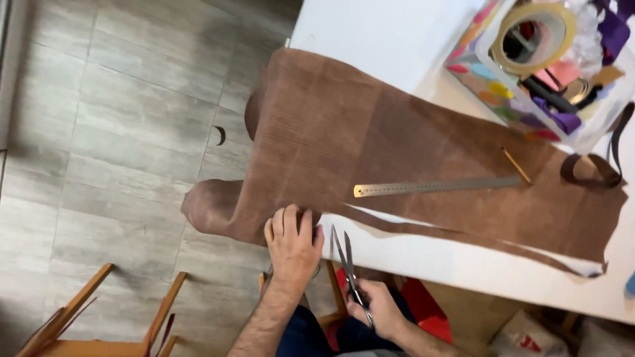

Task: Measuring a piece of brown leather with a metal ruler, marking a line with a pencil, and cutting along the line with scissors to create a strip.

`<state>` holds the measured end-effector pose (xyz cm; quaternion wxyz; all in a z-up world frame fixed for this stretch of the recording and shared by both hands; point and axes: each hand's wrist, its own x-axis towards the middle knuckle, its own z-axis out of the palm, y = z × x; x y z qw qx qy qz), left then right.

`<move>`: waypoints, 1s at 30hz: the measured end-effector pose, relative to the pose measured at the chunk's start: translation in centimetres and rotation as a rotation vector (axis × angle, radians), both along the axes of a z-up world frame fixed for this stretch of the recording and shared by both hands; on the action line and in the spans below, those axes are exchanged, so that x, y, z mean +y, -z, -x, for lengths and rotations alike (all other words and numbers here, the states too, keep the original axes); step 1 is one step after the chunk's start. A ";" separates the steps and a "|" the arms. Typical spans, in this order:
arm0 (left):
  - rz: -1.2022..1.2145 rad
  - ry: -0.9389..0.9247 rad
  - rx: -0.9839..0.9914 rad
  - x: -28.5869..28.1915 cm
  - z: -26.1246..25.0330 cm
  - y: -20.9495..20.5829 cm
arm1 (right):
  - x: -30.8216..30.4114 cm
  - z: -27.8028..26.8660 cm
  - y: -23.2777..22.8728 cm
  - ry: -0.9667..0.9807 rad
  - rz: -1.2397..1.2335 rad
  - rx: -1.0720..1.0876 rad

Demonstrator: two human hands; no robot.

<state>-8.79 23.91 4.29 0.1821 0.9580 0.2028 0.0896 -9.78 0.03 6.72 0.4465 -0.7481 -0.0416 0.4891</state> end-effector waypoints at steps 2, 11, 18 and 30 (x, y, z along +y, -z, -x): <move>0.066 0.062 -0.143 0.7 0.3 0.2 | 2.9 0.5 -0.2 0.040 -0.023 0.006; 0.641 0.056 -0.178 0.7 0.7 -1.4 | 10.8 -0.2 1.4 0.295 -0.136 -0.196; 0.827 0.160 -0.147 3.0 0.0 -1.2 | 12.4 -0.3 2.1 0.505 -0.149 -0.148; 0.883 0.128 -0.096 3.4 0.0 -0.8 | 14.9 -0.7 2.2 0.576 -0.185 -0.212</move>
